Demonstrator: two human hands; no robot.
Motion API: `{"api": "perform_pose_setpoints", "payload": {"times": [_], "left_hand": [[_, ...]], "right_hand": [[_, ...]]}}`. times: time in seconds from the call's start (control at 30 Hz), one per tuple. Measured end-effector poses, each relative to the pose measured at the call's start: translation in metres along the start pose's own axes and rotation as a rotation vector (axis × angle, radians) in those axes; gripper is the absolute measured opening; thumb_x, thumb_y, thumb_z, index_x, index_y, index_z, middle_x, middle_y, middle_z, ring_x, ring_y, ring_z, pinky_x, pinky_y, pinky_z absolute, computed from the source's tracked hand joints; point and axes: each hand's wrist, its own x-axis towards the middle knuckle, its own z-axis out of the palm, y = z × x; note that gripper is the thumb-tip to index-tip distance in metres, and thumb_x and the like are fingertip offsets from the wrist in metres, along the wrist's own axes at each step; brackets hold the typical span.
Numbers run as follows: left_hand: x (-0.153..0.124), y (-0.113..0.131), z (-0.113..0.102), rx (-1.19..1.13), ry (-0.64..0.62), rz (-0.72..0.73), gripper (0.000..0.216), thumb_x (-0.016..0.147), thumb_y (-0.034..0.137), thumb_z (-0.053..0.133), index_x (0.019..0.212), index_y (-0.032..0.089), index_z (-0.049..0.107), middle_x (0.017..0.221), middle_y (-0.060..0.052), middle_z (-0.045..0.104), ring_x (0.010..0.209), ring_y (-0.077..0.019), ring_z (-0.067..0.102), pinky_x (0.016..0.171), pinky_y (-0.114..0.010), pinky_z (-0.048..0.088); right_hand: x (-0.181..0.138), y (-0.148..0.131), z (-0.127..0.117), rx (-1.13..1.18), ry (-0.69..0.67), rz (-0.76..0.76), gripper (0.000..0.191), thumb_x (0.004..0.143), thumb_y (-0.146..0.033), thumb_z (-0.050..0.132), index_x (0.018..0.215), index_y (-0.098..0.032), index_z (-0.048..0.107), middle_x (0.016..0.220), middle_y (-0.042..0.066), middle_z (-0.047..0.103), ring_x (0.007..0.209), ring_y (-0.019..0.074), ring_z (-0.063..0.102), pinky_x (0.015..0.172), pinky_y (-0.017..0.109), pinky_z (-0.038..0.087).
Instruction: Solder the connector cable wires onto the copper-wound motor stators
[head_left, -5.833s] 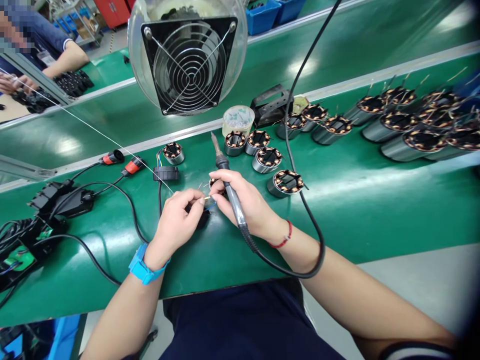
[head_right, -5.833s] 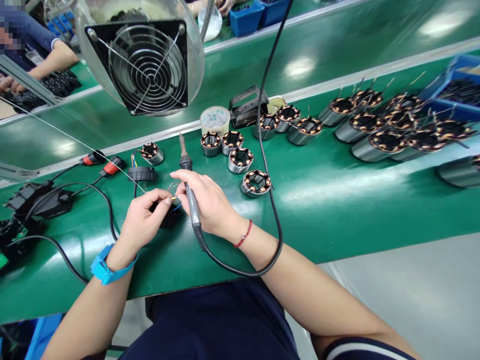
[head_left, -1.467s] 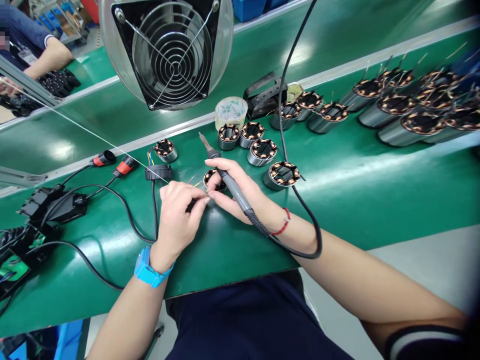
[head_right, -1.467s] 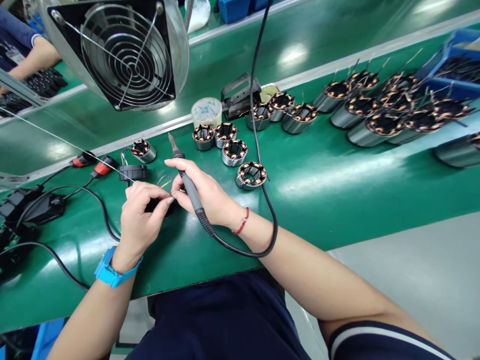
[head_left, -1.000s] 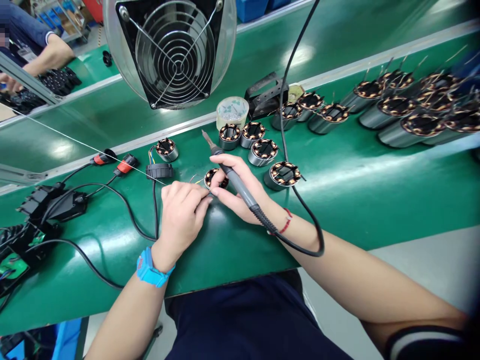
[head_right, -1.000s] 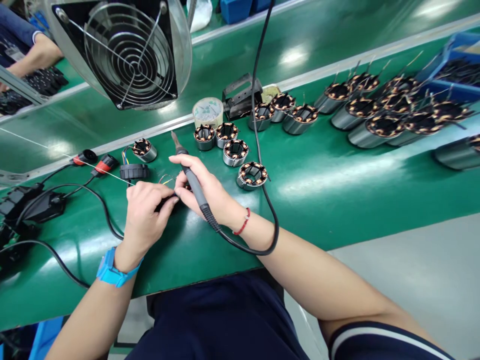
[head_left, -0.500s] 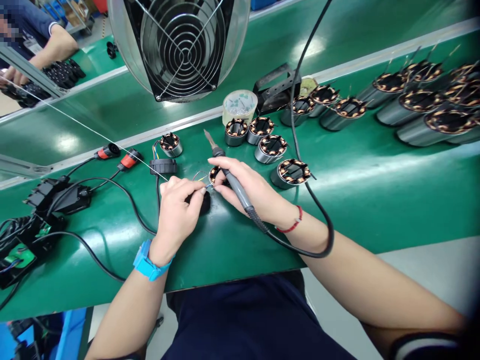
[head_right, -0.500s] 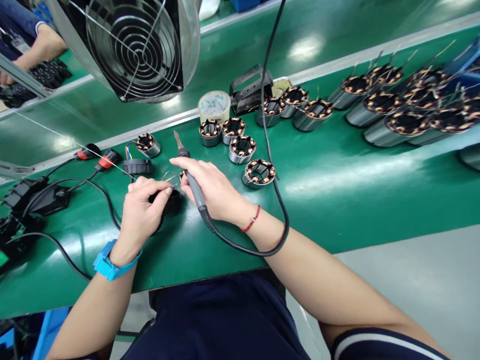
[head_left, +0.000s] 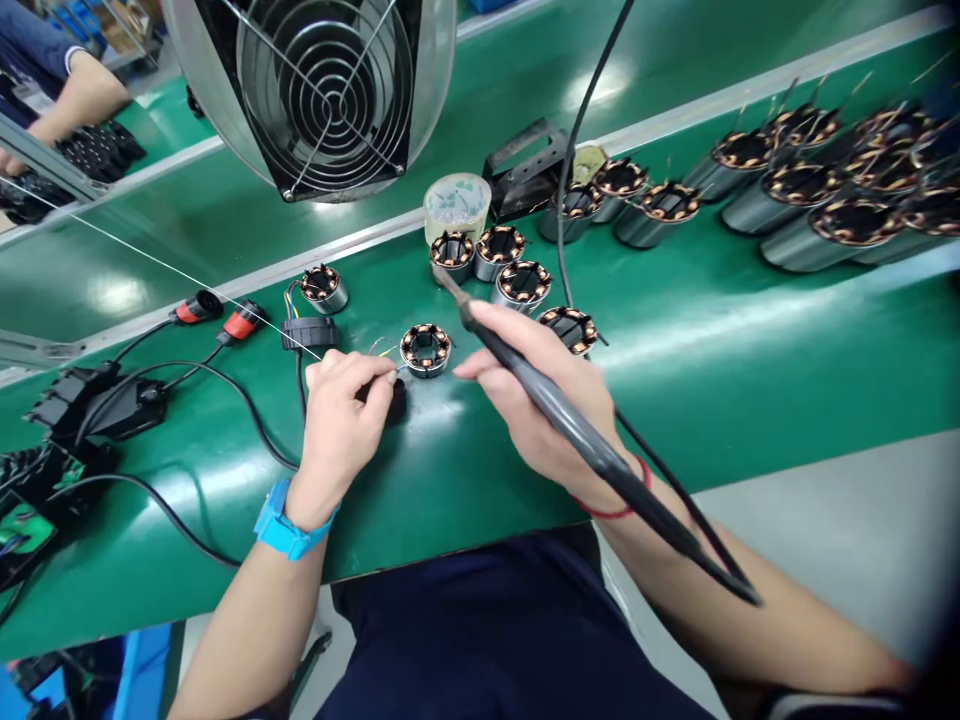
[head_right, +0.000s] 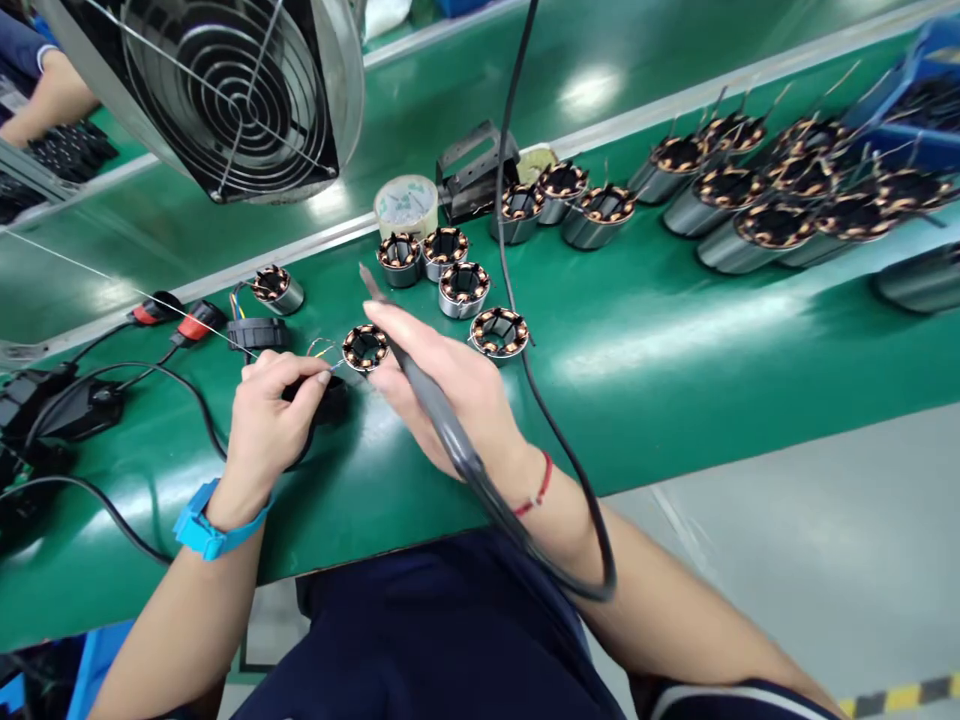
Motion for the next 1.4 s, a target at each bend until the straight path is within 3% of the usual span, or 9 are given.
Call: {"api": "perform_pose_setpoints", "payload": {"times": [0.17, 0.33, 0.73, 1.2, 1.4], "left_hand": [[0.001, 0.001, 0.002, 0.004, 0.013, -0.007, 0.014, 0.086, 0.018, 0.058, 0.079, 0.023, 0.068, 0.072, 0.003, 0.065, 0.075, -0.0163, 0.051, 0.077, -0.034, 0.033], [0.002, 0.002, 0.005, 0.023, 0.032, 0.000, 0.014, 0.085, 0.016, 0.059, 0.076, 0.023, 0.068, 0.071, 0.003, 0.065, 0.075, -0.0159, 0.052, 0.076, -0.034, 0.032], [0.000, 0.000, 0.007, 0.030, 0.073, 0.029, 0.014, 0.083, 0.015, 0.059, 0.076, 0.023, 0.067, 0.072, 0.004, 0.066, 0.074, -0.0149, 0.053, 0.076, -0.032, 0.033], [0.002, 0.000, 0.008, 0.048, 0.081, 0.003, 0.013, 0.084, 0.019, 0.058, 0.076, 0.024, 0.067, 0.069, 0.003, 0.062, 0.074, -0.0158, 0.054, 0.077, -0.033, 0.035], [0.002, 0.000, 0.008, 0.066, 0.066, -0.009, 0.014, 0.085, 0.021, 0.057, 0.077, 0.024, 0.068, 0.070, 0.002, 0.063, 0.075, -0.0166, 0.054, 0.078, -0.034, 0.036]], "right_hand": [[-0.035, 0.006, 0.005, 0.048, 0.213, -0.036, 0.026, 0.086, -0.026, 0.062, 0.112, -0.025, 0.062, 0.085, 0.004, 0.066, 0.073, 0.0184, 0.060, 0.065, 0.035, 0.053], [-0.038, 0.015, 0.009, 0.198, 0.201, -0.100, 0.021, 0.080, -0.018, 0.059, 0.101, -0.022, 0.063, 0.073, 0.001, 0.060, 0.058, 0.0140, 0.052, 0.049, 0.030, 0.044], [-0.033, 0.010, 0.008, 0.181, 0.126, -0.088, 0.018, 0.080, -0.019, 0.058, 0.096, -0.022, 0.064, 0.067, 0.000, 0.061, 0.052, 0.0133, 0.050, 0.046, 0.028, 0.042], [-0.033, 0.010, 0.008, 0.189, 0.120, -0.090, 0.017, 0.081, -0.020, 0.059, 0.097, -0.023, 0.064, 0.069, 0.000, 0.062, 0.054, 0.0126, 0.052, 0.047, 0.028, 0.045], [-0.035, 0.010, 0.007, 0.122, 0.154, -0.062, 0.019, 0.083, -0.024, 0.058, 0.101, -0.028, 0.062, 0.075, 0.002, 0.065, 0.059, 0.0168, 0.055, 0.051, 0.033, 0.049]]}}
